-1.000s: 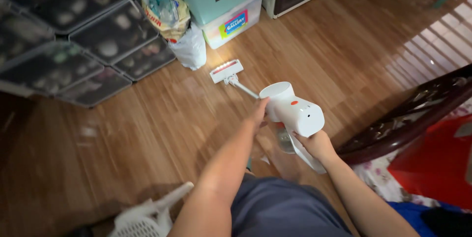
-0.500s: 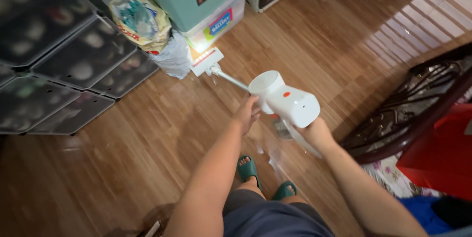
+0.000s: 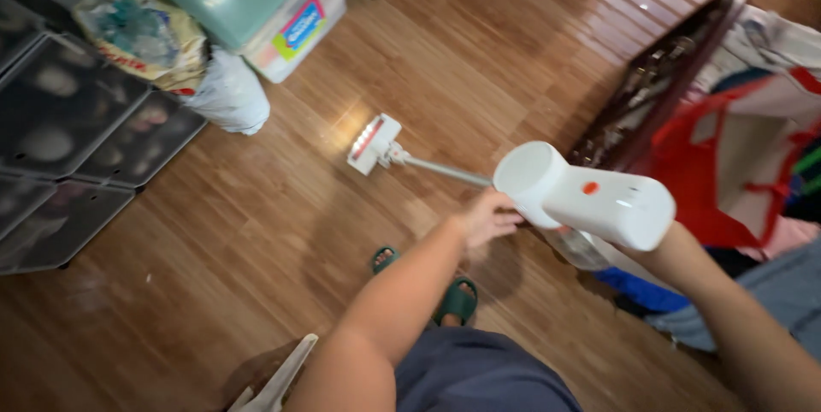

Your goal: The person vacuums the wooden floor of a bedroom using a handheld cordless vacuum cleaner, moving around furniture, beds, and storage boxes.

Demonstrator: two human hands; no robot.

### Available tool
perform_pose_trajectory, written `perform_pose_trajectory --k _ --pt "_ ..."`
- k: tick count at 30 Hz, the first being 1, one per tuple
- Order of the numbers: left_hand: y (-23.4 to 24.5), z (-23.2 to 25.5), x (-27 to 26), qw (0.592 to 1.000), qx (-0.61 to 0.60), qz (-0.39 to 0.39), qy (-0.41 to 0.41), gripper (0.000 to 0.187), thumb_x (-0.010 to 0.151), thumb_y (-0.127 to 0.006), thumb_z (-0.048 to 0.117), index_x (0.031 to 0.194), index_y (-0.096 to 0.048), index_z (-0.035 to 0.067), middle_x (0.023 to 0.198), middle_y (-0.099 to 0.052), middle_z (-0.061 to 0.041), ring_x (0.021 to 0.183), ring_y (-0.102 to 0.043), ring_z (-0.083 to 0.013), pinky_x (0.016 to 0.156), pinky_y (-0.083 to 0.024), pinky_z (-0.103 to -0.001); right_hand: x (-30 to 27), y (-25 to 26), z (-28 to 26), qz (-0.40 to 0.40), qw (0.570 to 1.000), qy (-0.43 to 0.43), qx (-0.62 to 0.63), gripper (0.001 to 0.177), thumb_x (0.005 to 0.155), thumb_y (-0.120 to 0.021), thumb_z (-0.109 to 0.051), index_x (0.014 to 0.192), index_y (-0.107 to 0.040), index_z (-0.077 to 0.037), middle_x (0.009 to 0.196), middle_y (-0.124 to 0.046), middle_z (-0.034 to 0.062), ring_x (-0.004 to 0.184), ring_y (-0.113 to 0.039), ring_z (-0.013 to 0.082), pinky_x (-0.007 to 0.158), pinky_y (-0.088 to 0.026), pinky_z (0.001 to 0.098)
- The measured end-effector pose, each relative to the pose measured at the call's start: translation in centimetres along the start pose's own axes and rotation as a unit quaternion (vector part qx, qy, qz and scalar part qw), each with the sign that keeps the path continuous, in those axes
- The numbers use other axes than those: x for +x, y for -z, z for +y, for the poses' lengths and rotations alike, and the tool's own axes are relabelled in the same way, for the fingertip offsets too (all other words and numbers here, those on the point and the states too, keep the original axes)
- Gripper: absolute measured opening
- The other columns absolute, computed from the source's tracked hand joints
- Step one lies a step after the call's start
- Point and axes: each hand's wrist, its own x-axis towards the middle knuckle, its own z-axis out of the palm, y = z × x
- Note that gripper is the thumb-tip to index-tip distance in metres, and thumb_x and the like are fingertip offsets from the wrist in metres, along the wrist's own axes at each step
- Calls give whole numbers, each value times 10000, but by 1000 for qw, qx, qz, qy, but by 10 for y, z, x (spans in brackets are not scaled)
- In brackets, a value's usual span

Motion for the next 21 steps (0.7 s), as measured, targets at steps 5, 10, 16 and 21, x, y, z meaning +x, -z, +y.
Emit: perform_pose_trajectory --k 5,10,16,21 --pt "-74 -50 2 993 16 -100 61 607 850 -632 199 1420 -425 175 1507 -450 -86 1336 -499 -368 1140 -373 -565 -102 36 36 7 992 -100 74 349 758 -803 -158 1084 -715 -71 1006 -775 78 940 -711 233 833 -576 363" --pt "-99 -61 -4 983 54 -123 124 650 844 -607 201 1460 -430 95 1526 -407 -140 1373 -441 -401 1130 -360 -624 -144 37 27 40 992 -77 91 424 737 -762 -127 1146 -683 -47 1077 -745 96 989 -709 256 865 -542 374" --pt "-59 -16 -4 984 81 -52 150 642 866 -515 367 1454 -447 117 1507 -435 -174 1381 -440 -425 1116 -360 -664 -119 -6 0 65 981 -137 122 418 783 -779 -166 1181 -699 -69 1129 -756 106 1052 -714 248 910 -541 365" --pt "11 48 -3 992 80 -13 101 685 895 -360 544 1394 -547 114 1433 -544 -186 1306 -523 -430 1079 -398 -654 -30 -56 -30 112 981 -35 155 444 786 -773 -177 1201 -684 -45 1166 -741 141 1101 -697 293 946 -521 383"
